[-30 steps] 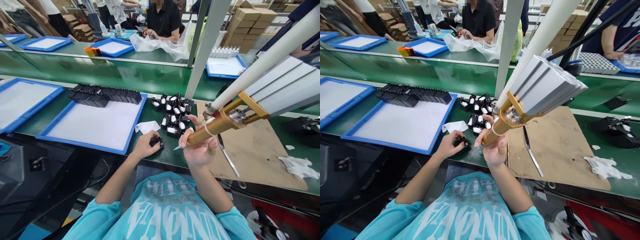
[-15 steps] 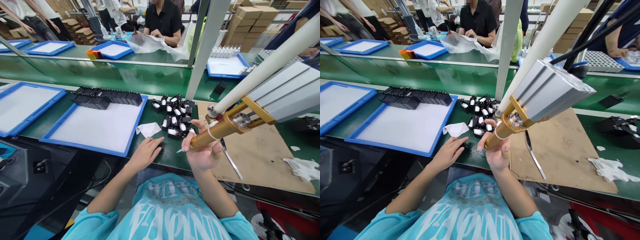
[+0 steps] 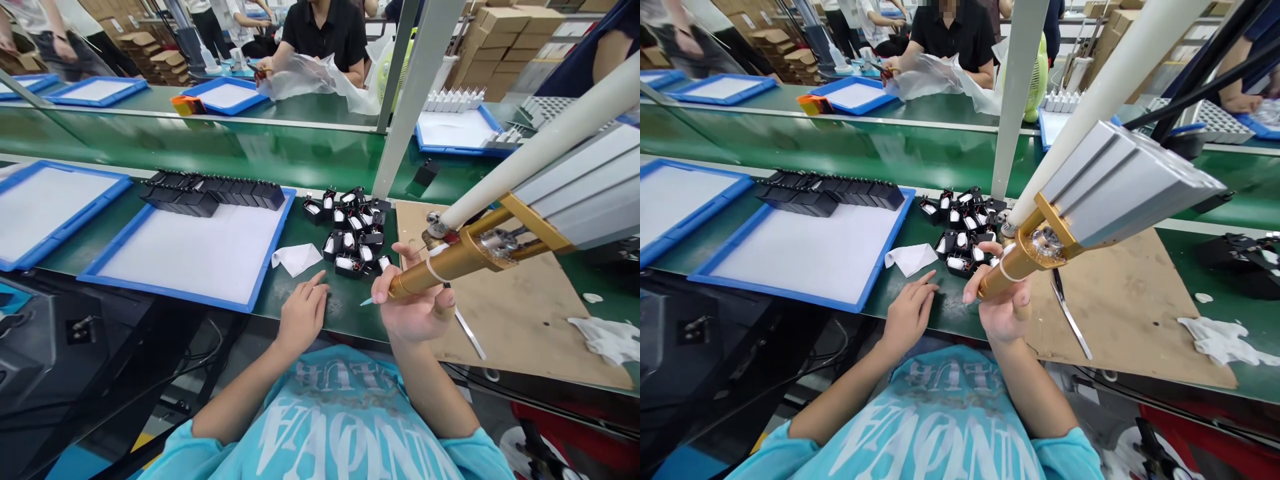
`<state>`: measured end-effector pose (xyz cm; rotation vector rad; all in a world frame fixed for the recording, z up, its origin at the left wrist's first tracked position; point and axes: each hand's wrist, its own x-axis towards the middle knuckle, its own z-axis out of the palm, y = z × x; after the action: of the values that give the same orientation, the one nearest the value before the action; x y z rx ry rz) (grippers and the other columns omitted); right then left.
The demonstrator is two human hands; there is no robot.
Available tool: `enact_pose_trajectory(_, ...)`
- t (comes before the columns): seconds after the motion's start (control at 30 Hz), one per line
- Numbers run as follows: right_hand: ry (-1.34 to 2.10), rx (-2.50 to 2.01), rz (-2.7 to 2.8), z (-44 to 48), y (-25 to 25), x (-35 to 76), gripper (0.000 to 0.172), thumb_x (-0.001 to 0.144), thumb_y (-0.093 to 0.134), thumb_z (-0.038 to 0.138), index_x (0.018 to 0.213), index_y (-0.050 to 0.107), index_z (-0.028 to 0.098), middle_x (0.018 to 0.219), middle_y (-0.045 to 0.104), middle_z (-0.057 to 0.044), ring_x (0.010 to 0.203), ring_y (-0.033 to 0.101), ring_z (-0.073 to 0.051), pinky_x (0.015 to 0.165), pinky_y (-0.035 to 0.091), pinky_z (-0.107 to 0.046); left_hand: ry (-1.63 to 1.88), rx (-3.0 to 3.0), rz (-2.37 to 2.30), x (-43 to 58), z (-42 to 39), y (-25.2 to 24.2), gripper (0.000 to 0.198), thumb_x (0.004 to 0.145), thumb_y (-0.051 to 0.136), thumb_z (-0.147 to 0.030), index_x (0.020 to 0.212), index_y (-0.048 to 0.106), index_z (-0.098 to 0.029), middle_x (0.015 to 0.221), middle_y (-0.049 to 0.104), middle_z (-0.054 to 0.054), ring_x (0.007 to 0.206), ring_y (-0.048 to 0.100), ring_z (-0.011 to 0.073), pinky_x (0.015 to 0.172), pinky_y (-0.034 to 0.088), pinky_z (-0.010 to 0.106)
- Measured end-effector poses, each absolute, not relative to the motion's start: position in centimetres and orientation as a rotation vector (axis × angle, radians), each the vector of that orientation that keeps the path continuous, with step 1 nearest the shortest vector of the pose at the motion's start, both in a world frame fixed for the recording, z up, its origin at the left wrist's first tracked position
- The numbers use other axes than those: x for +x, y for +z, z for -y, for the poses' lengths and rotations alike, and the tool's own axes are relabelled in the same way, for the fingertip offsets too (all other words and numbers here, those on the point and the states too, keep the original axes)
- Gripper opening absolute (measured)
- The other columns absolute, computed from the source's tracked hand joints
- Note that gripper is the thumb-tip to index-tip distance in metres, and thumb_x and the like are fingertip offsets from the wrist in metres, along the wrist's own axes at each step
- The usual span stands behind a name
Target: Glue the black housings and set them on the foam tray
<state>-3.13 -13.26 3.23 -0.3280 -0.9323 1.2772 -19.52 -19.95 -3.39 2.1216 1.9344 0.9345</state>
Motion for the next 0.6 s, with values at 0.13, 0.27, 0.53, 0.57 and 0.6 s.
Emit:
enact_pose_trajectory(0.13, 1.276, -0.318, 0.914, 13.3, 3.2, -2.8, 0.036, 0.083, 0.049, 0.056, 0.105, 0.058, 0.028, 0.114, 0.061, -0.005, 0.044, 0.057, -0.011, 0.031, 0.040, -0.029, 0.896, 2.105, -1.834, -20.2, 20.0, -2.9, 0.026, 0.098, 0.037, -0.017, 0.109, 0.060, -0.022, 0.132, 0.061, 0.006, 0.113, 0.061, 0.0204, 0.094, 0.050, 0.035)
enact_pose_trajectory(0.27, 1.258, -0.324, 0.925, 13.4, 3.1, -2.5, 0.035, 0.084, 0.048, 0.056, 0.103, 0.059, 0.029, 0.113, 0.062, -0.004, 0.043, 0.057, -0.011, 0.031, 0.038, -0.028, 0.519, 2.306, -1.969, -20.9, 20.1, -3.0, 0.028, 0.095, 0.049, -0.030, 0.120, 0.055, -0.021, 0.132, 0.060, 0.012, 0.102, 0.065, 0.0246, 0.077, 0.055, 0.034)
enact_pose_trajectory(0.53, 1.228, -0.371, 0.962, 13.4, 2.8, -1.6, 0.037, 0.082, 0.048, 0.057, 0.109, 0.057, 0.032, 0.121, 0.061, -0.005, 0.042, 0.057, -0.010, 0.032, 0.039, -0.028, 0.520, 2.162, -2.339, -30.7, 18.1, -1.3, 0.041, 0.096, 0.040, -0.037, 0.132, 0.046, -0.018, 0.113, 0.065, 0.014, 0.095, 0.066, 0.0293, 0.075, 0.053, 0.038)
enact_pose_trajectory(0.57, 1.222, -0.373, 0.960, 13.4, 2.8, -1.5, 0.037, 0.083, 0.048, 0.056, 0.108, 0.057, 0.032, 0.120, 0.061, -0.005, 0.042, 0.057, -0.010, 0.032, 0.039, -0.028, 0.513, 2.116, -2.391, -32.7, 17.7, -1.1, 0.045, 0.095, 0.039, -0.039, 0.134, 0.044, -0.017, 0.115, 0.064, 0.015, 0.096, 0.066, 0.0305, 0.075, 0.053, 0.039)
enact_pose_trajectory(0.6, 1.218, -0.375, 0.956, 13.4, 2.8, -1.5, 0.036, 0.083, 0.048, 0.056, 0.107, 0.057, 0.031, 0.120, 0.062, -0.005, 0.042, 0.057, -0.010, 0.032, 0.039, -0.028, 0.488, 2.098, -2.390, -34.6, 17.2, -1.0, 0.047, 0.094, 0.037, -0.039, 0.135, 0.043, -0.016, 0.118, 0.062, 0.016, 0.099, 0.065, 0.0314, 0.077, 0.052, 0.040)
